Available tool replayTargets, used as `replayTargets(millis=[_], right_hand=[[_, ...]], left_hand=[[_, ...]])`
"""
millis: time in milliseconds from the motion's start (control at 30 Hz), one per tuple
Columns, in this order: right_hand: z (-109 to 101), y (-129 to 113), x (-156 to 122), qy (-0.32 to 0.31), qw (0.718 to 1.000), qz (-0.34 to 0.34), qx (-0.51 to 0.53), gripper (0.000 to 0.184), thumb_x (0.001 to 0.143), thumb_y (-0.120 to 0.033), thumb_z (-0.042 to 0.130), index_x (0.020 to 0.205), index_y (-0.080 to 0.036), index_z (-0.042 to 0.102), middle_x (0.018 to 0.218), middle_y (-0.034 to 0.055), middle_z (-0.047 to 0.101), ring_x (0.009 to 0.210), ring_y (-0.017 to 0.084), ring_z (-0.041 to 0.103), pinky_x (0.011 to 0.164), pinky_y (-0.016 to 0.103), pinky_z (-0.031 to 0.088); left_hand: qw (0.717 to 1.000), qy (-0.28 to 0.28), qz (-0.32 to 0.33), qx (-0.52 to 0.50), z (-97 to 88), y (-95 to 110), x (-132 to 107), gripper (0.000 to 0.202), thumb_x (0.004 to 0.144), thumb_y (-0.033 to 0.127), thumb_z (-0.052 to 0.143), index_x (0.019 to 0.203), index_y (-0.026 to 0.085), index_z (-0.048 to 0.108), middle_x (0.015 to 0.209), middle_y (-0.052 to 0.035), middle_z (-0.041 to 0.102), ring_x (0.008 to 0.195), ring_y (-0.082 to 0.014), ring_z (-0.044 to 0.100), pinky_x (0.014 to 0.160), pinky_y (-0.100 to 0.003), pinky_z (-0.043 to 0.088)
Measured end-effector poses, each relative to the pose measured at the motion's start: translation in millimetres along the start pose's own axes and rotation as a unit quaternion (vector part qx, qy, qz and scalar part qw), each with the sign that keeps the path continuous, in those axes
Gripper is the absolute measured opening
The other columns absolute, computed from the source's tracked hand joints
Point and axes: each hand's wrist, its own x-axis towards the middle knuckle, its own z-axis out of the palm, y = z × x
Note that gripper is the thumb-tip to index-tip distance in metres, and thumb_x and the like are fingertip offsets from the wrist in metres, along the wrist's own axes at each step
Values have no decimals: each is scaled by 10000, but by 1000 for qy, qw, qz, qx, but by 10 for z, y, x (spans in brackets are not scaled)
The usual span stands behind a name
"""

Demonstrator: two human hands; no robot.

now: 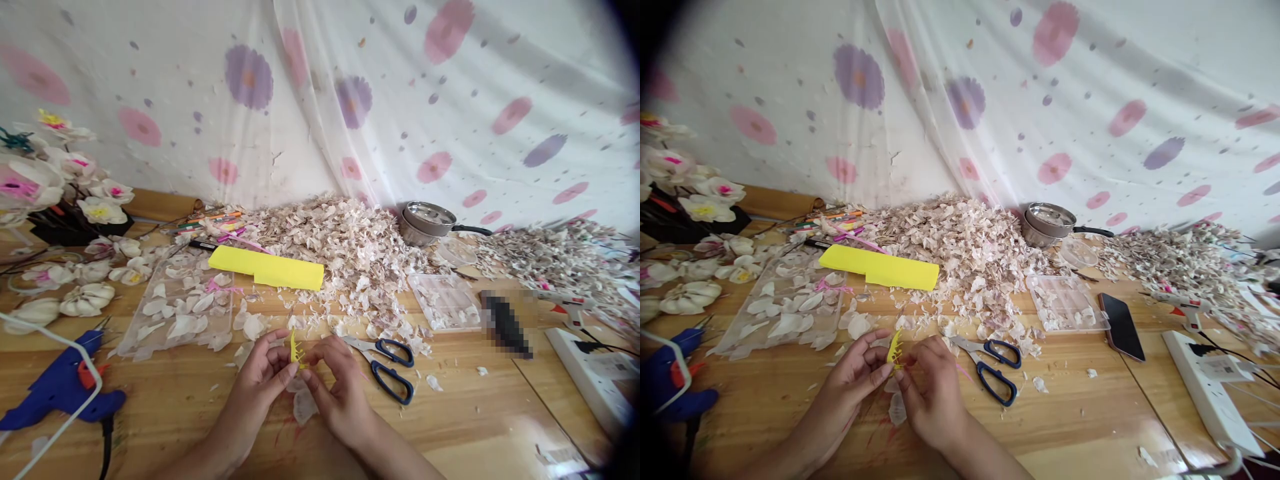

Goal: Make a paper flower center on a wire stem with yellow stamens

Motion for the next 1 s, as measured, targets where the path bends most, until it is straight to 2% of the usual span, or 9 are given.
replayTargets(millis=[133, 300, 500, 667, 867, 1000], right_hand=[[-4, -7, 32, 13, 999, -42, 10, 189, 823, -123, 573, 975, -218, 632, 804, 30, 654, 769, 188, 575, 710, 316, 437], [28, 19, 49, 21, 997, -75, 26, 215, 830, -86, 587, 928, -244, 694, 759, 18, 686, 700, 168, 581, 665, 298, 441], [42, 70, 38, 32, 997, -74, 1, 164, 836, -106, 623, 863, -236, 718, 721, 13, 681, 679, 159, 569, 660, 296, 429], [47, 81, 33, 49, 995, -87, -11, 176, 826, -75, 626, 889, -218, 708, 731, 19, 670, 689, 159, 565, 661, 293, 425], [18, 72, 49, 39, 996, -79, -31, 144, 808, -91, 654, 866, -213, 705, 731, 23, 659, 698, 169, 561, 661, 292, 424], [-2, 62, 47, 27, 997, -59, -35, 228, 768, -59, 675, 935, -214, 667, 738, 5, 665, 707, 170, 579, 683, 286, 430]], left_hand=[[1000, -6, -12, -16, 4, -1, -2, 547, 727, 317, 735, 1175, 208, 440, 860, -21, 663, 826, -169, 590, 760, -273, 441], [999, -3, -19, -34, 8, 17, 11, 598, 680, 332, 766, 1164, 198, 440, 868, -30, 670, 826, -177, 593, 776, -287, 432], [1000, -3, -16, -20, -7, -7, 34, 639, 675, 350, 765, 1183, 189, 413, 814, -8, 642, 809, -170, 570, 768, -281, 422], [1000, -3, 4, 15, -9, -9, 38, 659, 706, 352, 735, 1232, 175, 378, 795, -9, 638, 787, -172, 566, 761, -287, 421], [998, -14, 17, 55, -34, -23, 46, 661, 739, 369, 693, 1265, 167, 348, 795, -13, 648, 770, -181, 568, 746, -293, 421], [998, -14, 26, 62, -47, -47, 52, 643, 755, 394, 670, 1262, 172, 343, 820, -22, 653, 804, -195, 582, 761, -304, 420]])
